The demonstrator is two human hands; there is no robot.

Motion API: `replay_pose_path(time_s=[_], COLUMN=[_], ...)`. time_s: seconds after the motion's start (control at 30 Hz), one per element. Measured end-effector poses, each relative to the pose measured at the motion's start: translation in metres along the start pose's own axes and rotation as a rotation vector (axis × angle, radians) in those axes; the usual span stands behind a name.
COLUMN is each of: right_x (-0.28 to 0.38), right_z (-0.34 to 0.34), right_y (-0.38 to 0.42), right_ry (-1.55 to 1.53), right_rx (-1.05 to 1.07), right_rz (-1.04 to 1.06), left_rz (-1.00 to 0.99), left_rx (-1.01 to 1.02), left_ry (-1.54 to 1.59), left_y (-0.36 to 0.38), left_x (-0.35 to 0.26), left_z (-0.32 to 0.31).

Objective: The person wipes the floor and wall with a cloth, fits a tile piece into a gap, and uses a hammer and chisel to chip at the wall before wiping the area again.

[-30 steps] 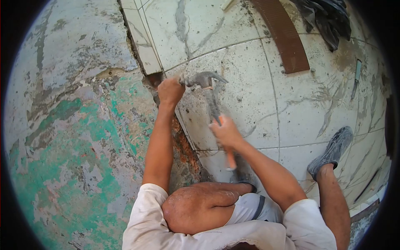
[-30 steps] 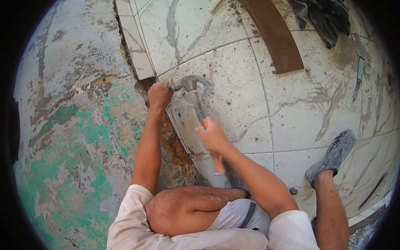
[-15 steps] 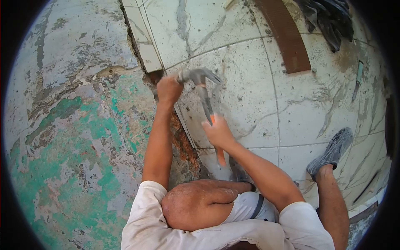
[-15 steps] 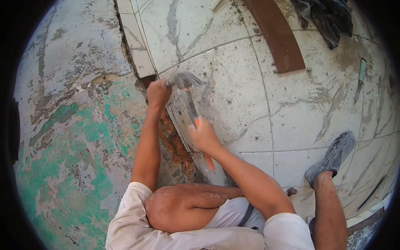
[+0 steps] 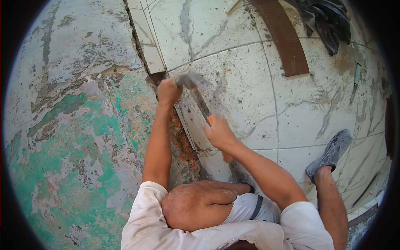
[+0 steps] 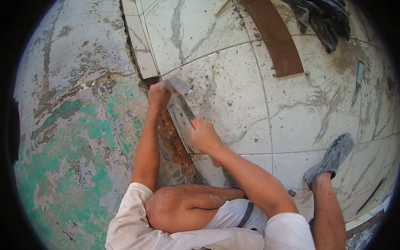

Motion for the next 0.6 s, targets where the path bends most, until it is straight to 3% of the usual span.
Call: replay_pose_path(time_s=[0.03, 0.1, 0.17, 0.2, 0.23, 0.3, 0.37, 0.43, 0.6], right_x=[-0.001, 0.001, 0.015, 0.023, 0.03, 0.034, 0.018, 0.035, 0.043], right_z=[0.005, 0.029, 0.052, 0.062, 0.072, 0.095, 0.108, 0.132, 0.17], right_y=[0.004, 0.014, 0.024, 0.023, 0.024, 0.021, 0.009, 0.003, -0.009], right_ry=[-0.012, -0.02, -0.084, -0.146, -0.146, -0.258, -0.402, -0.695, -0.867], right_rx=[-0.009, 0.217, 0.175, 0.133, 0.138, -0.111, -0.3, -0.384, -0.518], right_rz=[-0.002, -0.025, -0.051, -0.053, -0.049, -0.117, -0.051, -0.043, 0.06], left_rz=[-0.057, -0.05, -0.165, -0.064, -0.059, 0.01, 0.024, -0.017, 0.038], left_rx=[0.036, 0.03, -0.08, -0.214, -0.217, -0.073, -0.018, -0.036, -0.012], left_ry=[-0.031, 0.117, 0.079, 0.229, 0.226, 0.053, 0.004, -0.062, -0.095], left_y=[0.005, 0.005, 0.0, 0.002, 0.002, -0.002, -0.01, -0.017, -0.029], left_x=[0.003, 0.013, 0.02, -0.003, -0.01, -0.021, -0.022, -0.024, -0.01], left_z=[-0.001, -0.008, -0.011, 0.007, 0.009, 0.007, 0.005, 0.008, 0.009])
Point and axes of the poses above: each hand's wrist, its own y-axis away from the middle knuckle, its own z-axis out of the back of the hand, x = y × z, the point moved 2 cm from there along -y, towards the middle knuckle, and after that the axes turned 10 degrees about x, right-handed, at the moved point
